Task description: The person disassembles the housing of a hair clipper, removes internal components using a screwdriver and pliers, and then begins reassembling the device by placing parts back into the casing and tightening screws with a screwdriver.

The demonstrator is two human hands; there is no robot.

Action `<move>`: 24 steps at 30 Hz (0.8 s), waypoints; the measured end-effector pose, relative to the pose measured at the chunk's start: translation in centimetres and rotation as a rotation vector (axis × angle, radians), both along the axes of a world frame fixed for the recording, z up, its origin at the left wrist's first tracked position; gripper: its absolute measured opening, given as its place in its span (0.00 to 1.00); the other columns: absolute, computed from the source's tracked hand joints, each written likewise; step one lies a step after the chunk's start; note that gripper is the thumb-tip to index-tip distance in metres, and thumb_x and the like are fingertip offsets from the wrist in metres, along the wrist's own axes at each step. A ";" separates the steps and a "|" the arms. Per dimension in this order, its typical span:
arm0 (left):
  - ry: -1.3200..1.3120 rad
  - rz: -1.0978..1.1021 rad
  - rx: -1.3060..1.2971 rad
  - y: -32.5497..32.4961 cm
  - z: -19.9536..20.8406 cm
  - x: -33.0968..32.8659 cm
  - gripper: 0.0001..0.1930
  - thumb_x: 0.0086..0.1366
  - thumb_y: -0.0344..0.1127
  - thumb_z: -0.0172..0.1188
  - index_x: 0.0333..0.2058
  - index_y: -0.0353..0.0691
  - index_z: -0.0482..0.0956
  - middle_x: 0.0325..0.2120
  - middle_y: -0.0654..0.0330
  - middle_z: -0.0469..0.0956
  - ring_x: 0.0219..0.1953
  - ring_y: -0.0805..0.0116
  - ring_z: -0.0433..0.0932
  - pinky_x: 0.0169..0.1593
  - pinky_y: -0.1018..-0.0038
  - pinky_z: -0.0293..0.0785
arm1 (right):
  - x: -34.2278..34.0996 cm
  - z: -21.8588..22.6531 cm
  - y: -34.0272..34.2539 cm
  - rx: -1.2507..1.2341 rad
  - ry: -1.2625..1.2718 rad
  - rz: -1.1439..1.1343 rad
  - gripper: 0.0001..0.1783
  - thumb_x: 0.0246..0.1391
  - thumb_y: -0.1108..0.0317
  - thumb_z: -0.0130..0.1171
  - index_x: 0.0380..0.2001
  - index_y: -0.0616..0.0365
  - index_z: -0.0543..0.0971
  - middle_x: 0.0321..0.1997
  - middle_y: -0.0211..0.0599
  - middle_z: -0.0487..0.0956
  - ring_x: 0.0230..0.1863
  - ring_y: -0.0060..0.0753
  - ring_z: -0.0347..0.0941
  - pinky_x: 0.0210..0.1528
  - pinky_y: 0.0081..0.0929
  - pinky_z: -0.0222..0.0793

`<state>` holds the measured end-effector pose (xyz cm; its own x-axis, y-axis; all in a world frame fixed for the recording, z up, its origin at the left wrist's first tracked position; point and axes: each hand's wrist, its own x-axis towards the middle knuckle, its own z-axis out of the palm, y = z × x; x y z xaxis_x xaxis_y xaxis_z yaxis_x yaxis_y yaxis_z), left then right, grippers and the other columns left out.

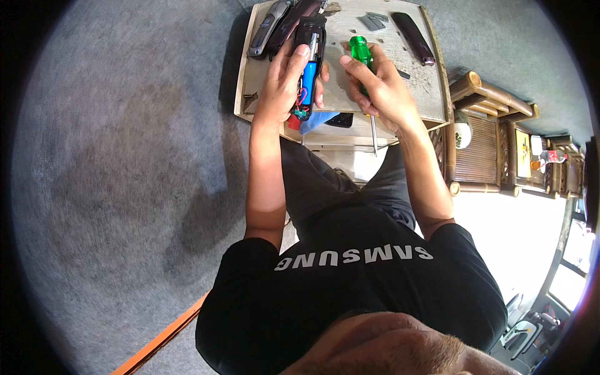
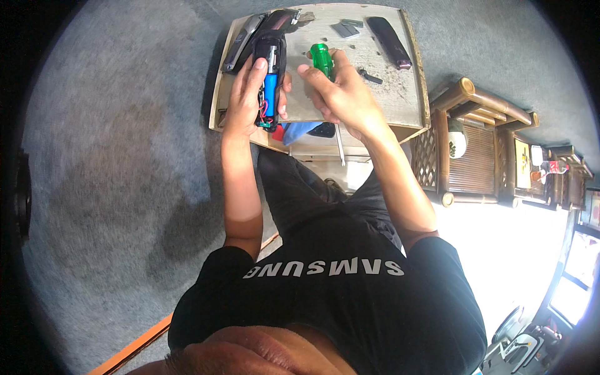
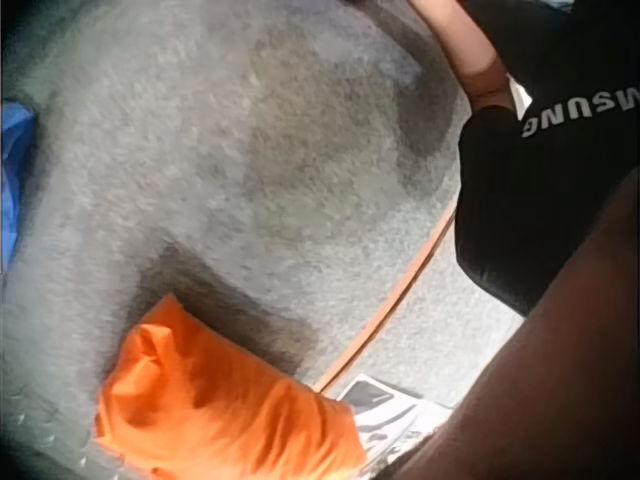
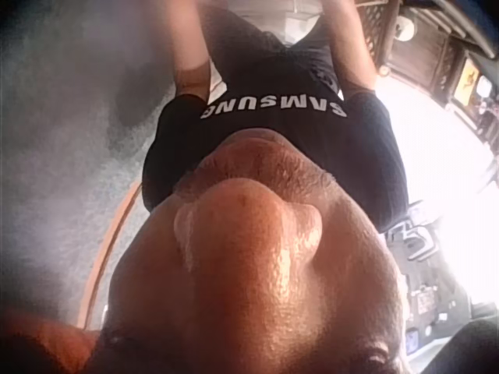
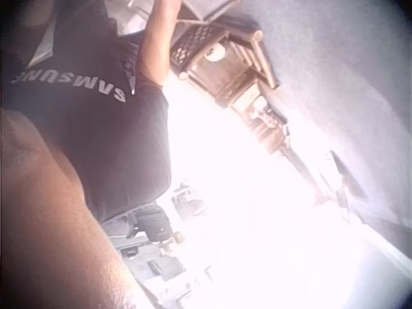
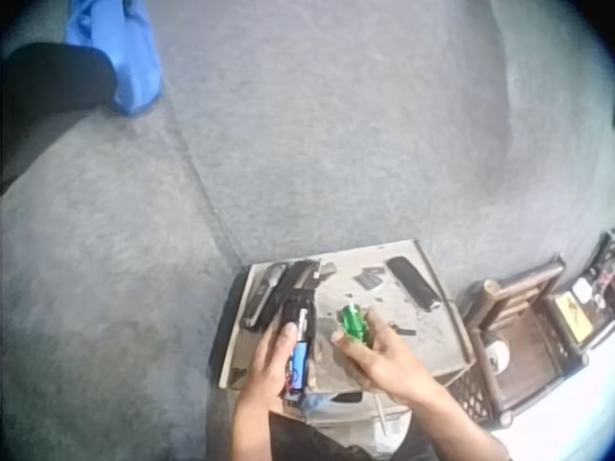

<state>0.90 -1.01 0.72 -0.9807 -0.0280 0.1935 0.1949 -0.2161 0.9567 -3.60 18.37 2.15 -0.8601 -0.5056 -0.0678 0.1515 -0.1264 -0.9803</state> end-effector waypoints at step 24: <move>-0.097 -0.035 -0.001 0.0 0.5 0.4 0.23 0.78 0.52 0.52 0.57 0.38 0.70 0.25 0.51 0.79 0.14 0.69 0.76 0.19 0.77 0.74 | 0.4 0.3 0.6 -0.026 0.149 0.125 0.23 0.72 0.62 0.58 0.66 0.52 0.70 0.21 0.21 0.67 0.15 0.11 0.58 0.13 0.16 0.53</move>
